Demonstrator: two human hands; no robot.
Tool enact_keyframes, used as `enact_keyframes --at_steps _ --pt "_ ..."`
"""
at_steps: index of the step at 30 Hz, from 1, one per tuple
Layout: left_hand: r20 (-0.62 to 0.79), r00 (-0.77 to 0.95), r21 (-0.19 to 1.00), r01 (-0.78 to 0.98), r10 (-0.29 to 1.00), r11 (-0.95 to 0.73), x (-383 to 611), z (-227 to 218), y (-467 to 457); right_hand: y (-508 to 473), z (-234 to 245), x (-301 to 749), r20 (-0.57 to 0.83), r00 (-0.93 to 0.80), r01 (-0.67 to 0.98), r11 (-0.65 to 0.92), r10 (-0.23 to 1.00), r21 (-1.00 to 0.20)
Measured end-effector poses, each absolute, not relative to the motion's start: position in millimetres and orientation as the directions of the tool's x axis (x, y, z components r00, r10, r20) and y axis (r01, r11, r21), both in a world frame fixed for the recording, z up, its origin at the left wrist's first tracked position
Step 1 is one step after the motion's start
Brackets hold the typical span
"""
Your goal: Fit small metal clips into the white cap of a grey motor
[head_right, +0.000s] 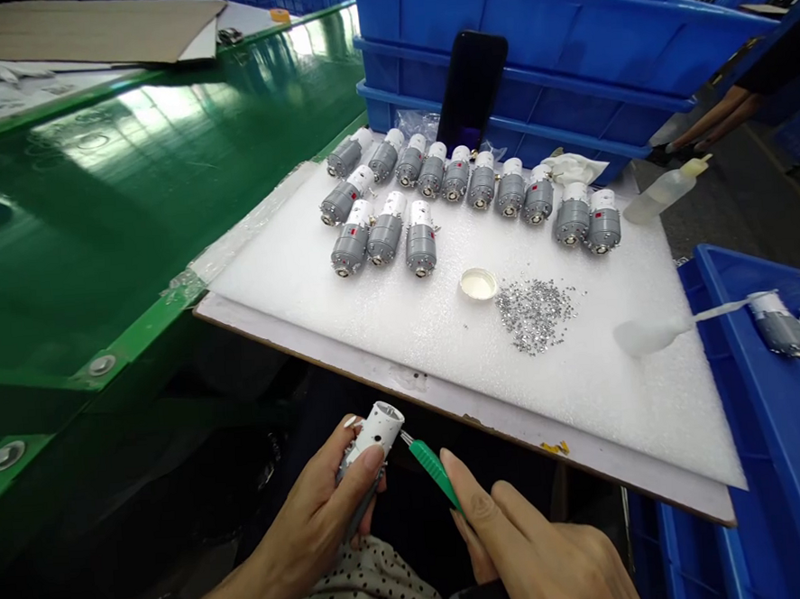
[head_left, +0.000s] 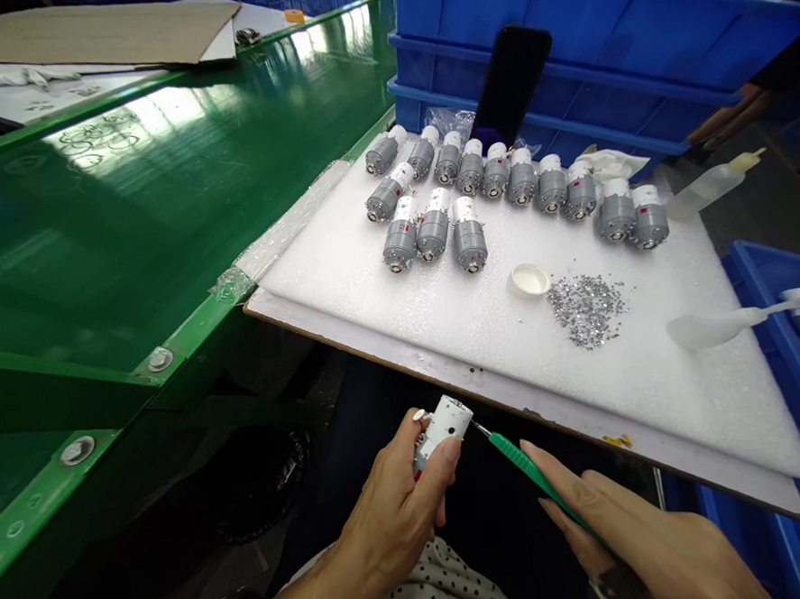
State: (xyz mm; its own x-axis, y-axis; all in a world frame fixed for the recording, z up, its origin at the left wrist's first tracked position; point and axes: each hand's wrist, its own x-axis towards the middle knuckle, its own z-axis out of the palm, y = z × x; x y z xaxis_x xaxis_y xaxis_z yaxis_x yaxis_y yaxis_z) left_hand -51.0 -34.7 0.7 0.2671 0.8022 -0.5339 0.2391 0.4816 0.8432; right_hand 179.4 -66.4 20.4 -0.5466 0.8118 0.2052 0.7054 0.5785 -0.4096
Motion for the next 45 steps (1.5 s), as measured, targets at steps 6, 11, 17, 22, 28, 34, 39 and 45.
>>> enact_keyframes --at_steps 6,11,17,22,28,34,39,45 --pt "-0.497 0.212 0.832 0.392 0.841 0.393 -53 -7 -36 -53 21 170 0.251 -0.622 0.72 0.667 0.742 -0.188" --pt "-0.532 0.204 0.812 0.399 0.822 0.426 -53 -6 -35 -46 23 165 0.281 -0.684 0.712 0.7 0.673 0.056" --pt "-0.56 0.234 0.822 0.274 0.794 0.499 -55 -8 -36 -43 35 168 0.212 -0.756 0.654 0.728 0.619 0.206" --pt "-0.597 0.263 0.802 0.209 0.758 0.559 -55 -6 -37 -40 36 171 0.206 -0.793 0.609 0.752 0.573 0.253" --pt "-0.646 0.333 0.751 0.12 0.687 0.649 -57 -2 -33 -34 42 173 0.231 -0.819 0.572 0.777 0.525 0.263" --pt "-0.666 0.429 0.678 0.008 0.61 0.735 -62 1 -29 -31 48 175 0.238 -0.833 0.552 0.783 0.5 0.287" --pt "-0.679 0.473 0.594 -0.096 0.562 0.799 -64 10 -29 -32 47 174 0.28 -0.814 0.575 0.774 0.509 0.265" --pt "-0.703 0.55 0.38 -0.247 0.452 0.891 -69 8 -31 -32 52 181 0.292 -0.775 0.626 0.744 0.561 0.231"
